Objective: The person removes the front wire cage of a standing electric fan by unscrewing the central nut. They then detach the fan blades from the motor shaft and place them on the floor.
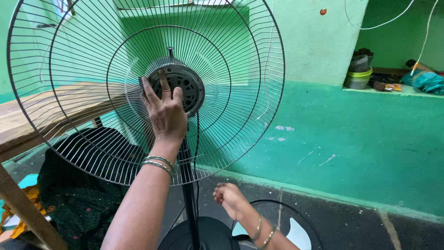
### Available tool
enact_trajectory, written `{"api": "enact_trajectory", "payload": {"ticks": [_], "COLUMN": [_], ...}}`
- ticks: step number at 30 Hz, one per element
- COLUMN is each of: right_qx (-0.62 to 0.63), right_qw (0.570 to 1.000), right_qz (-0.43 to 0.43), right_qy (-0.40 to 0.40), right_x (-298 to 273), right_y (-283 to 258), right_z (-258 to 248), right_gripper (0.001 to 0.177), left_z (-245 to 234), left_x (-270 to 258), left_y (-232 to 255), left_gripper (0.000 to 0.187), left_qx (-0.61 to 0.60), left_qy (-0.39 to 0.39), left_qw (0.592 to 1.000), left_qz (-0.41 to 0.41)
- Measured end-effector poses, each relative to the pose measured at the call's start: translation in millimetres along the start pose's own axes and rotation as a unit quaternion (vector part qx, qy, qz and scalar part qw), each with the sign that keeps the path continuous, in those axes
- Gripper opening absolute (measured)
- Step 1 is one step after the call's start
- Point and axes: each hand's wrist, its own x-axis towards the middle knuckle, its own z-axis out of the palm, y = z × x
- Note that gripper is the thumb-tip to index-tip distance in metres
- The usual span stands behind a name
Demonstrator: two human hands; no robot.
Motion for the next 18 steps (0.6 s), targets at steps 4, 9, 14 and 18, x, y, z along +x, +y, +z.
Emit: {"api": "enact_trajectory", "payload": {"ticks": [4, 9, 14, 18], "right_qx": [-0.005, -0.064, -0.067, -0.056], "right_qw": [1.000, 0.984, 0.960, 0.947], "right_qz": [-0.017, -0.148, -0.246, -0.291], "right_qy": [-0.023, -0.072, -0.114, -0.121], "right_x": [-41.1, -65.1, -61.8, -52.4], "right_y": [-27.1, -82.9, -126.1, -156.1], "right_z": [14.5, 56.8, 82.2, 101.1], "right_gripper": [0.027, 0.030, 0.033, 0.030], "left_z": [-1.9, -9.9, -14.1, -14.6], "left_x": [2.5, 3.1, 5.3, 7.2], "left_y": [2.4, 0.6, 1.1, 1.4], "left_gripper": [0.015, 0.015, 0.013, 0.015], "left_qx": [0.001, 0.012, 0.008, 0.006], "left_qy": [-0.010, -0.038, -0.054, -0.052], "left_qw": [1.000, 0.999, 0.998, 0.998], "left_qz": [0.010, 0.022, 0.034, 0.032]}}
